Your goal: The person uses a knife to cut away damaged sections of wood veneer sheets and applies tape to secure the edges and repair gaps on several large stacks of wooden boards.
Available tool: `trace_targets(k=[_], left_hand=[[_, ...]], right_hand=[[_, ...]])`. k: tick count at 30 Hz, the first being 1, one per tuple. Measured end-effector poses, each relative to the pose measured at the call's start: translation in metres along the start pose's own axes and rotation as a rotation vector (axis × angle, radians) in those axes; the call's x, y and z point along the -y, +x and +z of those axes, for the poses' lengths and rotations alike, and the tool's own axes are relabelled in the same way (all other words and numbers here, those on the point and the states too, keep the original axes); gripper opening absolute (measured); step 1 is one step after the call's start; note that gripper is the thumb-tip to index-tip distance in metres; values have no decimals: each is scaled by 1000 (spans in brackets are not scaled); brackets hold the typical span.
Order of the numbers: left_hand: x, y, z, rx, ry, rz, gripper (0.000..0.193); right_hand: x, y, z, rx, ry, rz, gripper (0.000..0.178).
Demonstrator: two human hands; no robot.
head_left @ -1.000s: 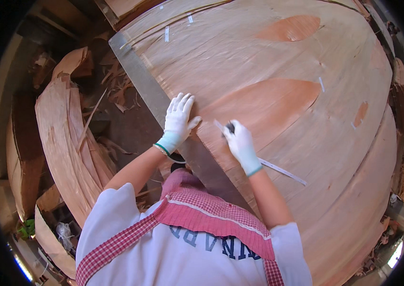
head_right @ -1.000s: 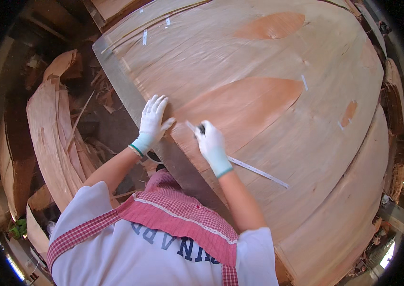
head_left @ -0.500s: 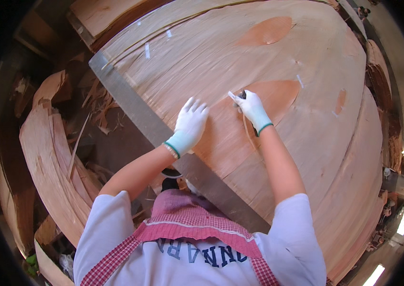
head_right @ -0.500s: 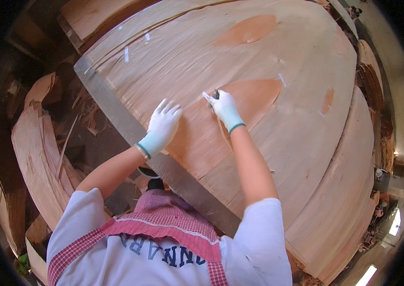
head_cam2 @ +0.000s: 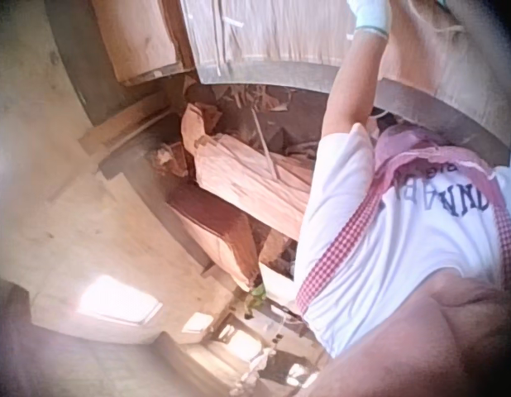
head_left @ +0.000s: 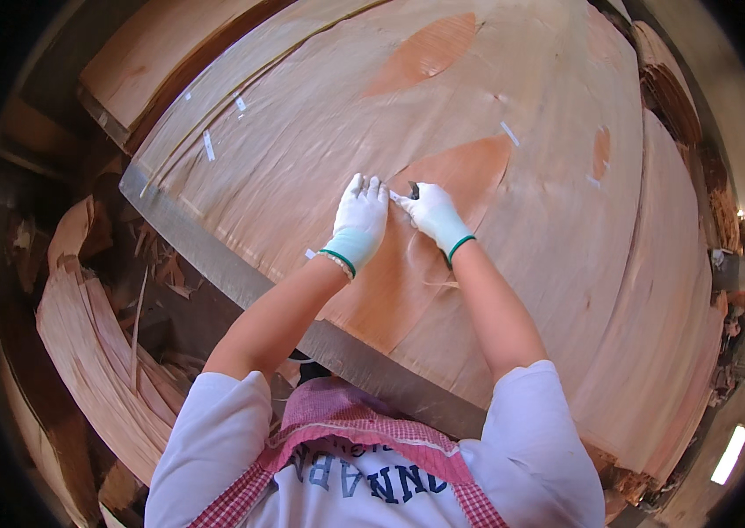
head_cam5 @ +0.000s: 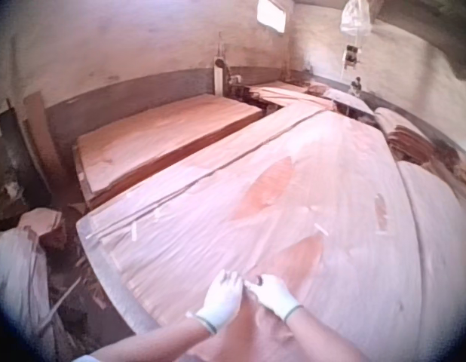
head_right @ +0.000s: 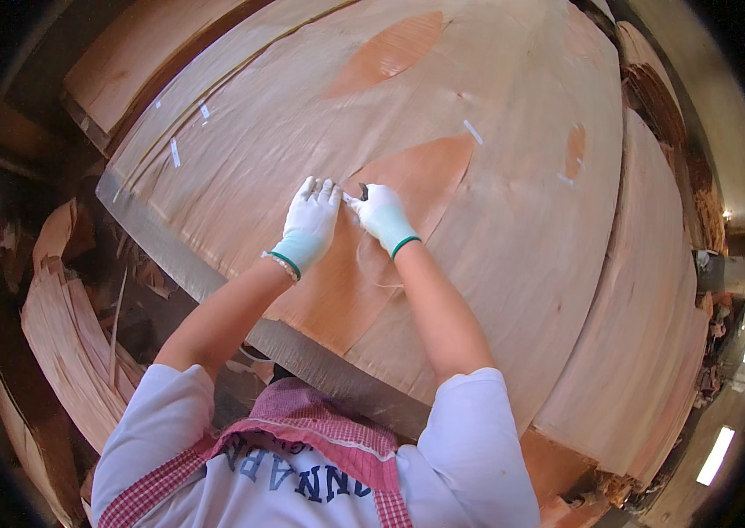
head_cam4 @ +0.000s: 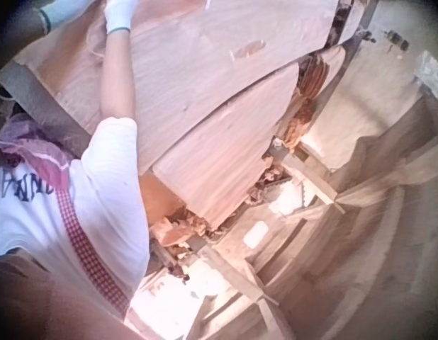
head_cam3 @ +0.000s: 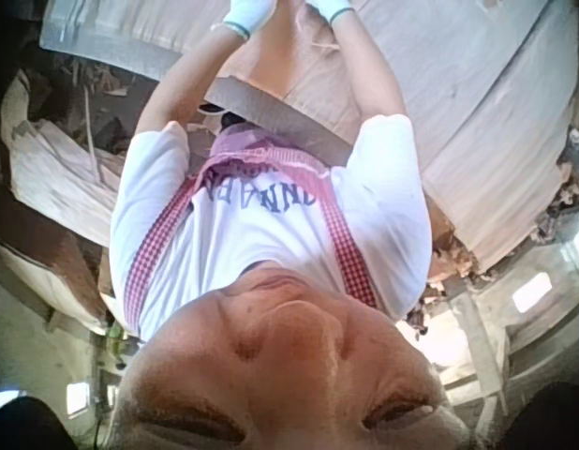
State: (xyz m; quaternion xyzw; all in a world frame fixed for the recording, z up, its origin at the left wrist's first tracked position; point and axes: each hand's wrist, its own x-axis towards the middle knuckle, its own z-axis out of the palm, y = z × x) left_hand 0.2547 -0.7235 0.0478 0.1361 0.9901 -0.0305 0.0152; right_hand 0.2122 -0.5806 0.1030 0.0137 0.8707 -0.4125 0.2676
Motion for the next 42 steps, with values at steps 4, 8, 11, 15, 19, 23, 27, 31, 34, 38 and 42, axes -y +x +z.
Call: trace_targets(k=[4,8,11,15,19,23,27,31,34,38,42], left_hand=[[-1,3,1,-26,-72,-17,42],[3,-1,-6,-211,-283,-29,24],[-61,-15,-45,-14,-585,245,35],[-120,-33,8,-207,-465,502,54],[-128,-35,3,-132,-243,471,53],[-76,-48,-6,-64,-988,322,44],[-77,-125,-22,2,-788,396,46],[-86,-152,-9,-150,-576,544,47],[-89,-151,-5,-132,-587,515,42],[-57,-154,-25,-106,-892,298,36],[-61,-176,-9,-133,-741,286,40]], right_hand=[[-52,-28,46,-95,403,-18,29],[-79,-72,-21,-58,204,45,22],[-125,-88,-66,-21,282,265,18],[-158,-107,-31,-216,385,179,17],[-172,-154,23,-214,569,329,16],[-117,-200,16,-112,585,257,16],[-124,-191,49,-110,524,279,18],[-117,-189,43,-88,99,274,17],[-119,-201,24,24,-135,272,18],[-122,-215,37,-31,41,220,20],[-138,-224,65,-160,310,300,16]])
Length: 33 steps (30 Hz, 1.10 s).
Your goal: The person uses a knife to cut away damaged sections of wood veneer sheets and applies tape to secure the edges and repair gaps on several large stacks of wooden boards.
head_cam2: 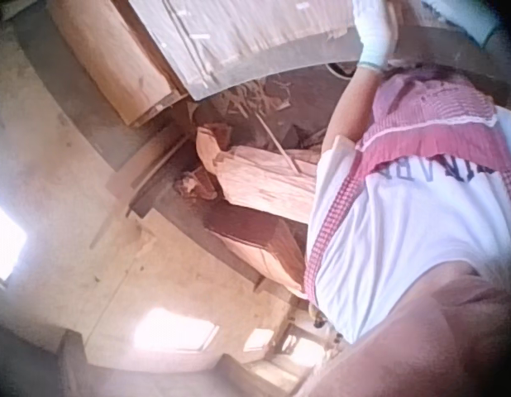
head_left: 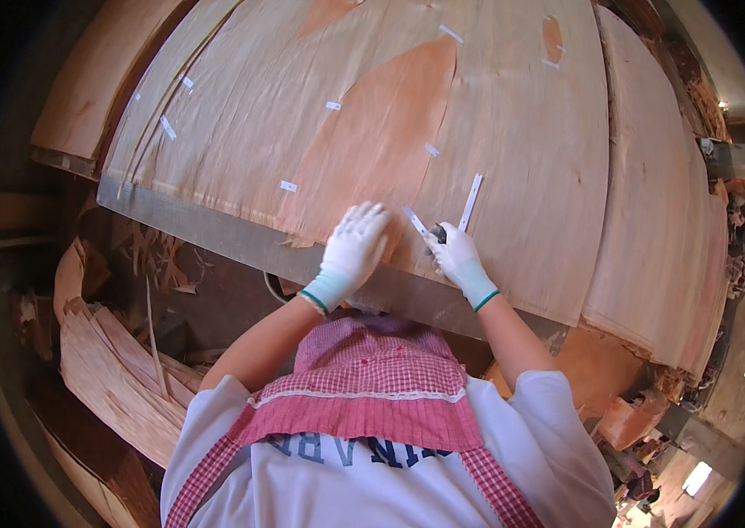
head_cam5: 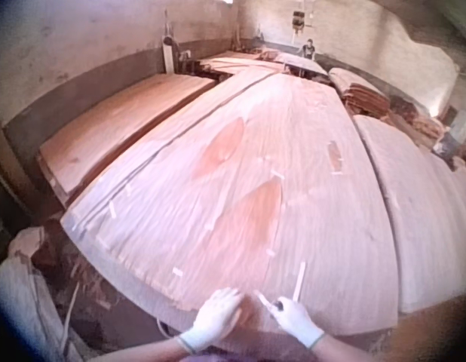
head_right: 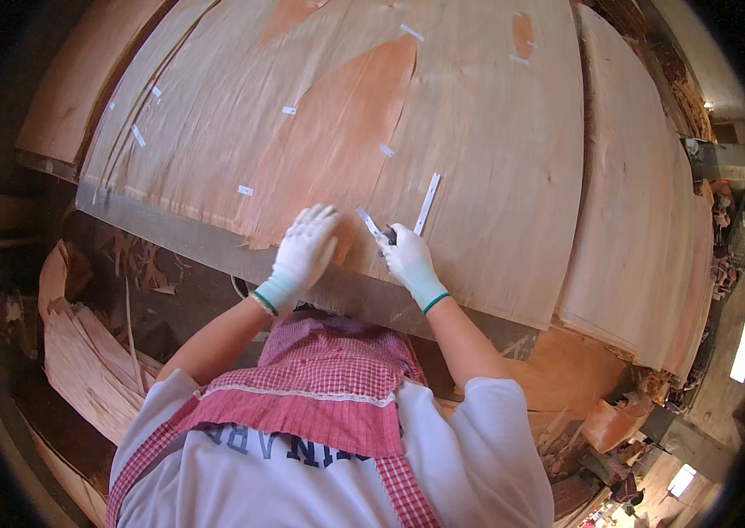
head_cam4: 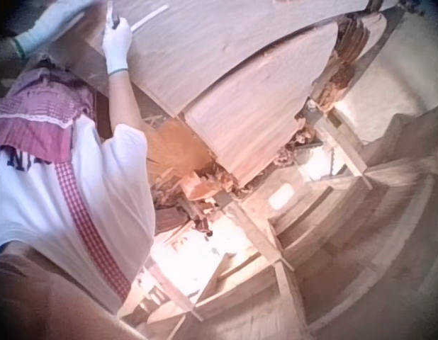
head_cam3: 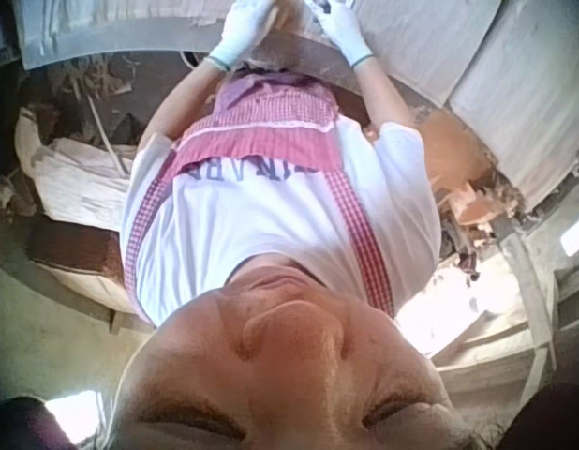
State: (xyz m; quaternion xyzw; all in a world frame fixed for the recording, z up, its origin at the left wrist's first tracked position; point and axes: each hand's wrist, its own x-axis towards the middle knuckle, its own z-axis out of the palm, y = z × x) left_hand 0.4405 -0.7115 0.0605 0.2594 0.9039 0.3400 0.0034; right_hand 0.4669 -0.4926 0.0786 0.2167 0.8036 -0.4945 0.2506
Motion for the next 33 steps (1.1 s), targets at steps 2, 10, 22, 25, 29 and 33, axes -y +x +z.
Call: trace_targets(k=[2,10,22,25,29,33], left_hand=[[-13,9,10,66,13,92,48],[-10,20,33,105,139,151,45],[-12,12,48,111,383,253,47],[-14,18,44,97,382,261,46],[-24,31,-21,323,-140,-108,44],[-19,-22,8,89,18,199,46]], right_hand=[[2,-1,5,-14,21,23,17],[9,28,-29,-90,-847,-303,24],[-11,-2,15,-133,155,82,18],[-9,-36,32,-47,241,186,12],[-1,-46,13,122,243,161,9],[16,-30,15,234,213,187,10]])
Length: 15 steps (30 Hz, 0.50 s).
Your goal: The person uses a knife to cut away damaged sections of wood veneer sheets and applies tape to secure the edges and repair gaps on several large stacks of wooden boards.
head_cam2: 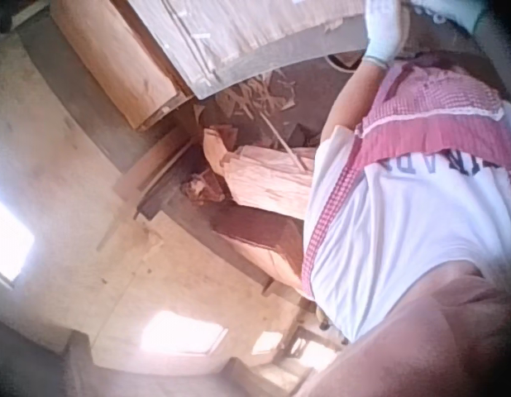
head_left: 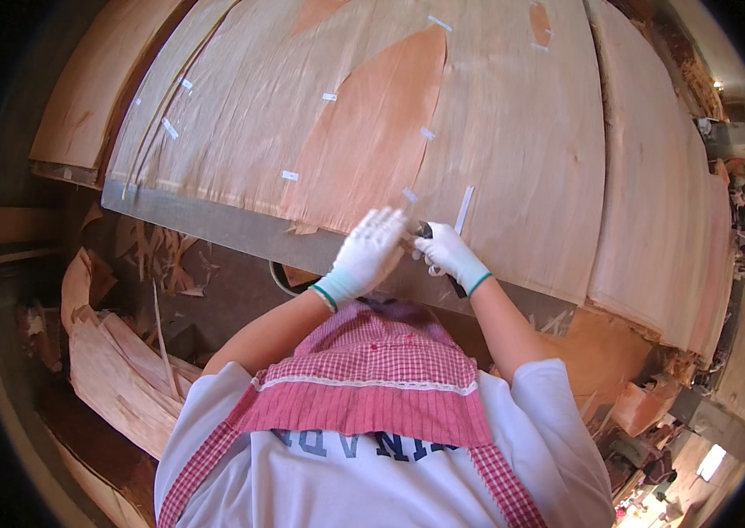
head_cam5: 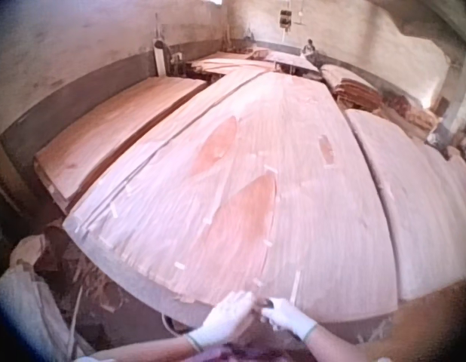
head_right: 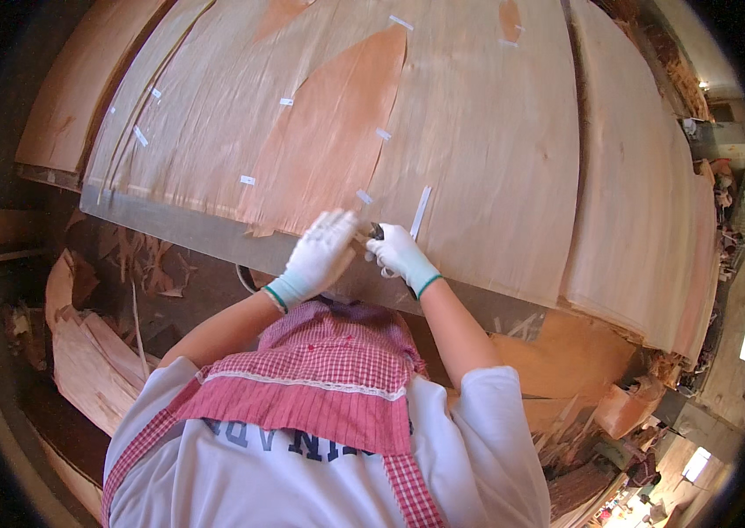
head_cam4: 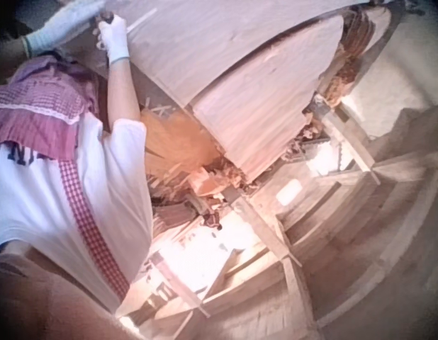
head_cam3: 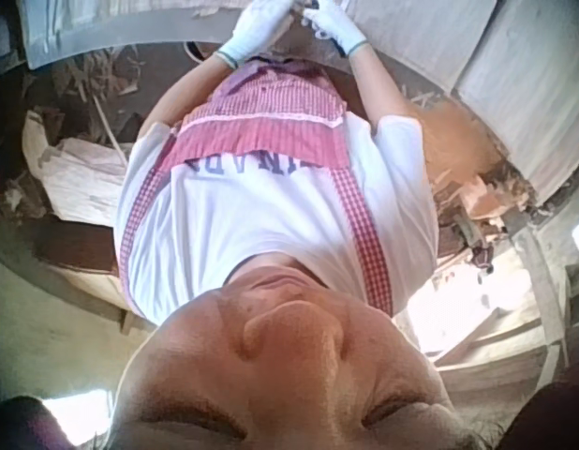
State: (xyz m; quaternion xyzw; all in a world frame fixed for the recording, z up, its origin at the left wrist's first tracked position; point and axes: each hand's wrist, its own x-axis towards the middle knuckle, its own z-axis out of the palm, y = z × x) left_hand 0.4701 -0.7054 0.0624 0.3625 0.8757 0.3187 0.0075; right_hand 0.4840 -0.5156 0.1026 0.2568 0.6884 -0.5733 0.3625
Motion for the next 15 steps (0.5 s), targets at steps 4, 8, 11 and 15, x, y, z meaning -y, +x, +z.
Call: trace_targets(k=[4,8,11,15], left_hand=[[1,-16,16,71,173,117,56],[1,-12,13,103,149,49,43],[15,-27,-19,-100,-113,-207,28],[37,-79,-58,-483,-75,-727,34]], right_hand=[[-25,8,27,-214,-57,-95,11],[-60,-26,56,-250,152,0,22],[-41,-52,25,-412,244,-138,30],[-13,-76,-15,-482,251,-279,27]])
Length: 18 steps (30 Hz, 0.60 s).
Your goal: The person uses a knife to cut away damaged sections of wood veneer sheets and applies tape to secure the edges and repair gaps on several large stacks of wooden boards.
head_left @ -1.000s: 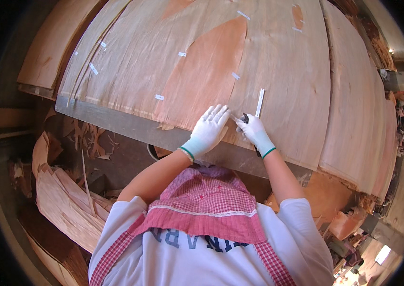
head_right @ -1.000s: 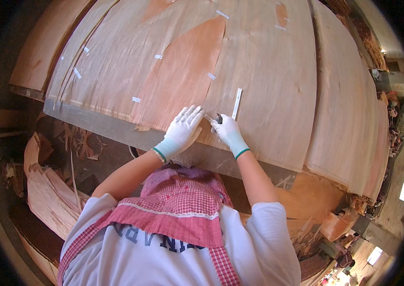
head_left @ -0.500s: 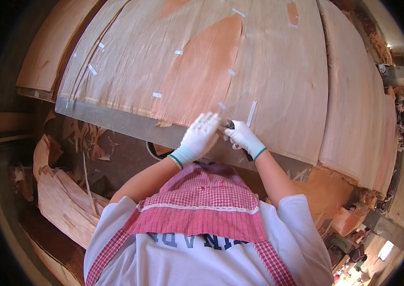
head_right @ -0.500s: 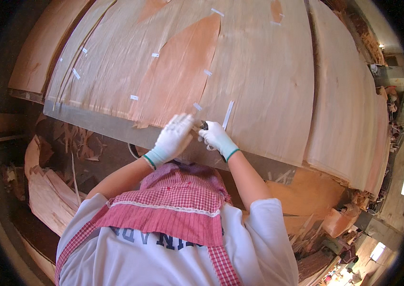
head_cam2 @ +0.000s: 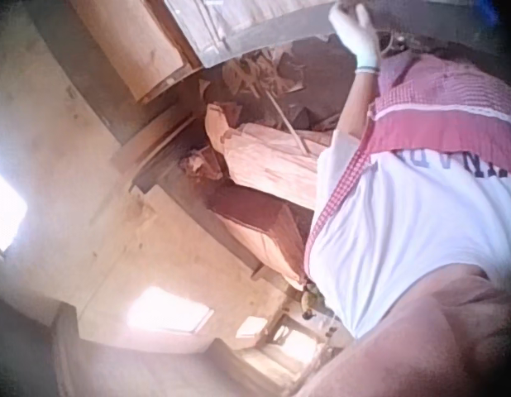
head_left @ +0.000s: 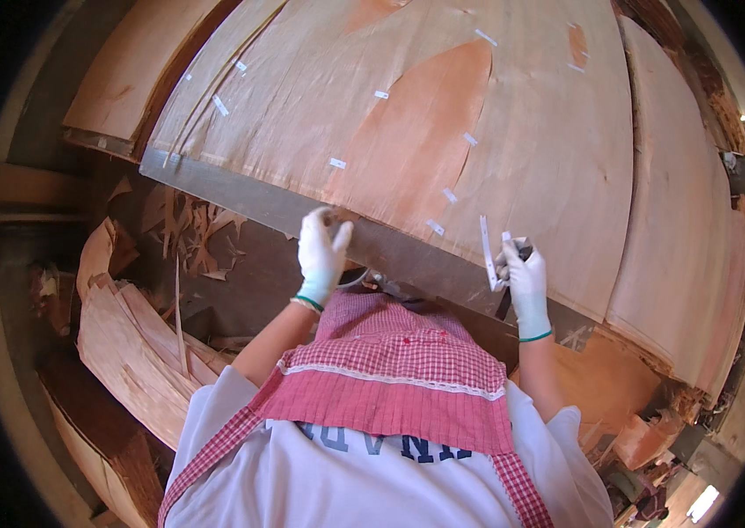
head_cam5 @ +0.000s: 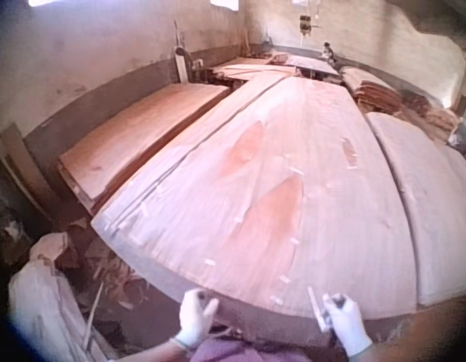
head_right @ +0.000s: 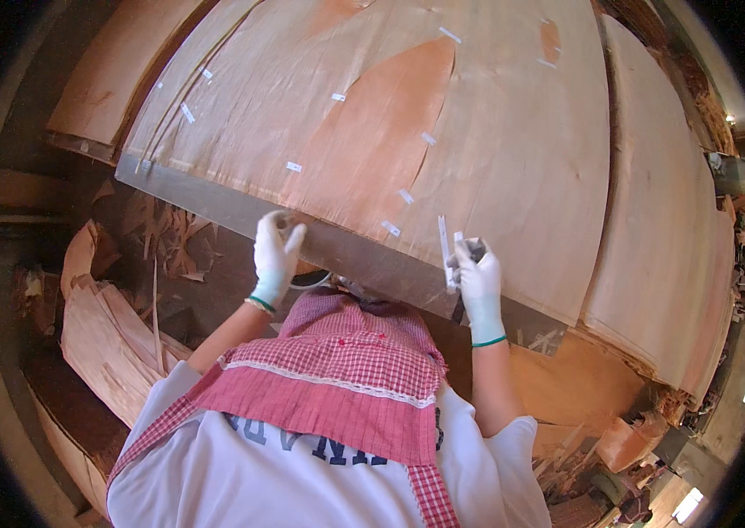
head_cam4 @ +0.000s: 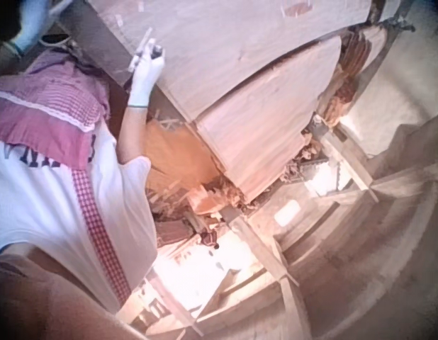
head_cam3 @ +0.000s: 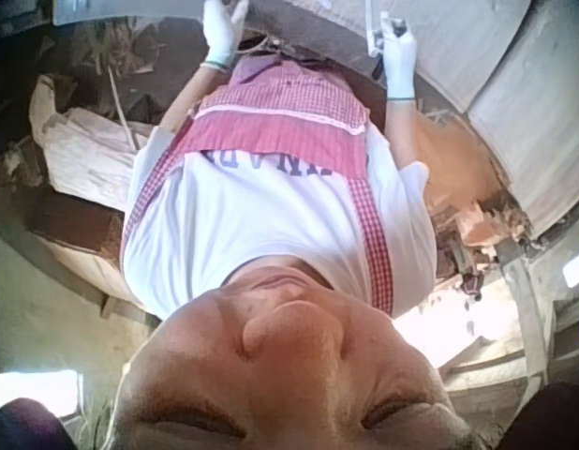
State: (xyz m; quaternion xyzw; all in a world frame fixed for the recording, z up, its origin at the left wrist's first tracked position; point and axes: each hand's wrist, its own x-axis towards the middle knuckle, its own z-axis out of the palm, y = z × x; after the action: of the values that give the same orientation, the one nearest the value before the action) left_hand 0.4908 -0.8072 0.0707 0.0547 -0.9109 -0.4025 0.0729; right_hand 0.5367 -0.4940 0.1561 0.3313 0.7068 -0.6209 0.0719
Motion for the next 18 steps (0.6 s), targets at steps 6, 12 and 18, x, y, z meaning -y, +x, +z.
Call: trace_targets(k=[6,12,18], left_hand=[[38,22,3,153,-256,-167,20],[31,-19,-64,578,-509,-471,17],[50,-51,-100,746,-668,-675,17]], right_hand=[[9,-16,37,48,74,42,22],[-6,-9,23,87,25,-81,21],[4,-17,31,76,28,-20,18]])
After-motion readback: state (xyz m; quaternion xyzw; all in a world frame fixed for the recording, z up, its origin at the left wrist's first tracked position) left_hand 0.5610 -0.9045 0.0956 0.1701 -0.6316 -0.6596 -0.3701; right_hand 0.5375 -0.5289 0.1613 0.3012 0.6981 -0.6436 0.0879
